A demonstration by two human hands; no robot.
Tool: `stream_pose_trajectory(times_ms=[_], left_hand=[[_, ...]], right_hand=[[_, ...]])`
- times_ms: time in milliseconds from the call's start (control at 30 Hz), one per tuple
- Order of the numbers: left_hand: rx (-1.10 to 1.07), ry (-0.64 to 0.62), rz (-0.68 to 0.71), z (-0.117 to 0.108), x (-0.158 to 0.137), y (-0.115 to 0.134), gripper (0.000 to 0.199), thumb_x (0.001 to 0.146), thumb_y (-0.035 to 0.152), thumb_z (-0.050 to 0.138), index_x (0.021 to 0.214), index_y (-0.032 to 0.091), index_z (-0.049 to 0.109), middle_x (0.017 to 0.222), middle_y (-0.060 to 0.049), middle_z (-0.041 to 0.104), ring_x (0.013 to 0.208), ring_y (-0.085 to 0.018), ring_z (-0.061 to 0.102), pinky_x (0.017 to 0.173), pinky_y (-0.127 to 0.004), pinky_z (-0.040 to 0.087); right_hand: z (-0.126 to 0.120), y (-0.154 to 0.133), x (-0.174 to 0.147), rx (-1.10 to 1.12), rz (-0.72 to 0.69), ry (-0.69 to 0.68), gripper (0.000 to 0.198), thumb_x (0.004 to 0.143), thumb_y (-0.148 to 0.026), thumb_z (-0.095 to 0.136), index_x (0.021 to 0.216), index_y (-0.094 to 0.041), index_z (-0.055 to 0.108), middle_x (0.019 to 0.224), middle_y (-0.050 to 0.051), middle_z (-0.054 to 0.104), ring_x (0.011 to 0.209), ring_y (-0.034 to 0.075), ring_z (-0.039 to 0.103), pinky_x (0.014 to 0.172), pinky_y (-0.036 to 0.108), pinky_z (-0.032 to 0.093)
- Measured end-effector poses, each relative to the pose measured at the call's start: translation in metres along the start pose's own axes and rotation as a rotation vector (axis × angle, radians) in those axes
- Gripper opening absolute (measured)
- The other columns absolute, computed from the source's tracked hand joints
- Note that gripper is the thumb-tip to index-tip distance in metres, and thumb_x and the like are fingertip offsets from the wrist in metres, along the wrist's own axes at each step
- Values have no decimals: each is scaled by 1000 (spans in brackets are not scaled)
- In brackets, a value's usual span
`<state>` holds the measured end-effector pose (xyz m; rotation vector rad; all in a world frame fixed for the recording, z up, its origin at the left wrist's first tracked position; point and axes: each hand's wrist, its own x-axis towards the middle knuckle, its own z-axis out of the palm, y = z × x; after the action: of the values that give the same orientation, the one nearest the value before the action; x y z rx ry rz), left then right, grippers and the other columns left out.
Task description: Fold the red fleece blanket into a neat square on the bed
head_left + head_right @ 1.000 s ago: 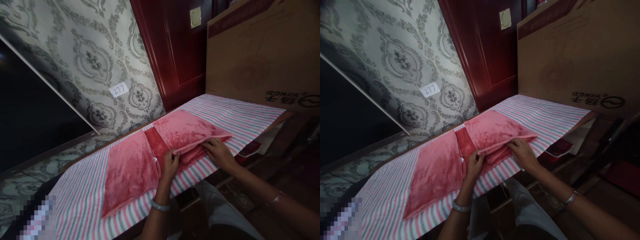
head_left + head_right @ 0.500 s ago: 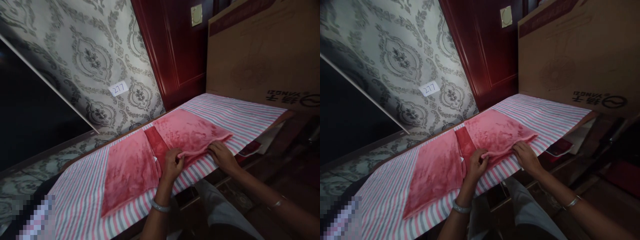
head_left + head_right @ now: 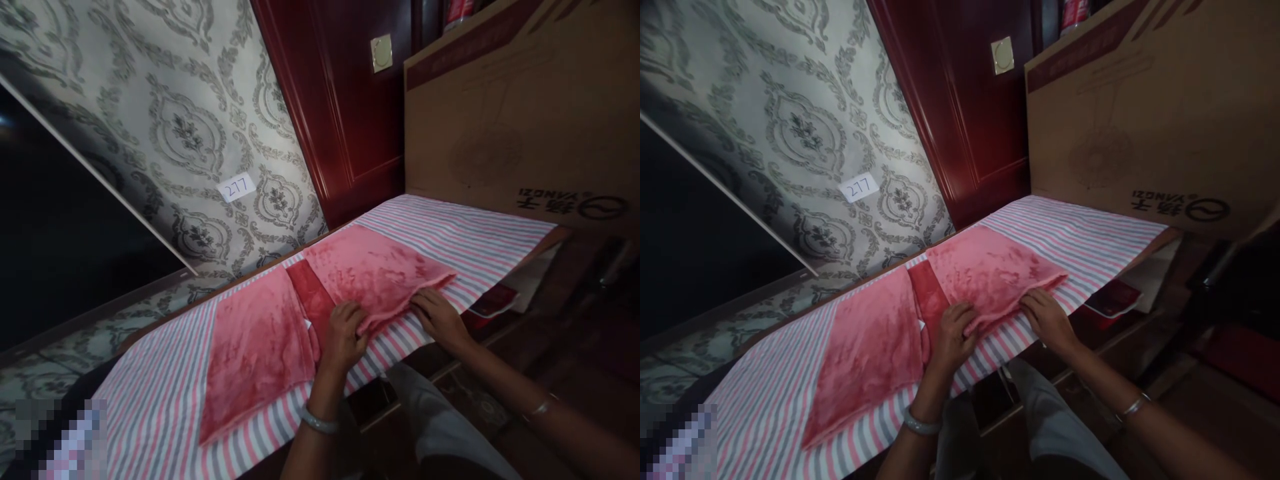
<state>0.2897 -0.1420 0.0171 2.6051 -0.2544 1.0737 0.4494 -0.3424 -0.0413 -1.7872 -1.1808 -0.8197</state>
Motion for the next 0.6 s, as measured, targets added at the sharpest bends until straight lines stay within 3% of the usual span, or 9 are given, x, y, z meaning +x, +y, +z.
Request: stream_pose_trajectory(times_ms=[133, 233, 333, 500, 600], left_hand=[[-124, 21, -45, -9, 3, 9, 21, 86, 29, 59, 100, 19, 71, 103, -10, 75, 102, -24, 68, 93, -43, 53], [-150, 130, -204, -18, 7, 10, 27, 96, 30, 46, 92, 20, 70, 90, -7, 74, 88, -20, 69, 82, -35, 53], [-81, 158, -347, -25, 21, 1, 31, 98, 29, 44, 86, 20, 71, 84, -5, 74, 82, -18, 68, 77, -31, 53], [74, -15, -508, -31, 85, -37, 24, 93, 20, 51, 96, 19, 75, 100, -7, 77, 96, -18, 70, 87, -30, 53], [169, -137, -613, -23, 129, -68, 27, 93, 15, 52, 107, 17, 75, 113, -9, 76, 104, -18, 70, 93, -28, 51]], right_hand=[[1, -1, -1, -28, -7, 12, 20, 98, -20, 49, 95, -20, 69, 90, 8, 67, 88, 22, 61, 79, 38, 52], [2, 0, -2, -37, -15, 27, 22, 98, -20, 48, 95, -20, 69, 90, 7, 68, 87, 22, 62, 79, 39, 52], [5, 1, -5, -55, -29, 46, 20, 98, -20, 48, 96, -21, 68, 91, 7, 68, 88, 22, 62, 80, 38, 52], [7, 3, -7, -110, -103, 100, 17, 97, -20, 48, 98, -19, 66, 91, 7, 68, 88, 22, 62, 83, 38, 51], [6, 3, -5, -129, -135, 108, 19, 97, -20, 47, 96, -19, 66, 91, 7, 68, 87, 21, 62, 82, 36, 50]])
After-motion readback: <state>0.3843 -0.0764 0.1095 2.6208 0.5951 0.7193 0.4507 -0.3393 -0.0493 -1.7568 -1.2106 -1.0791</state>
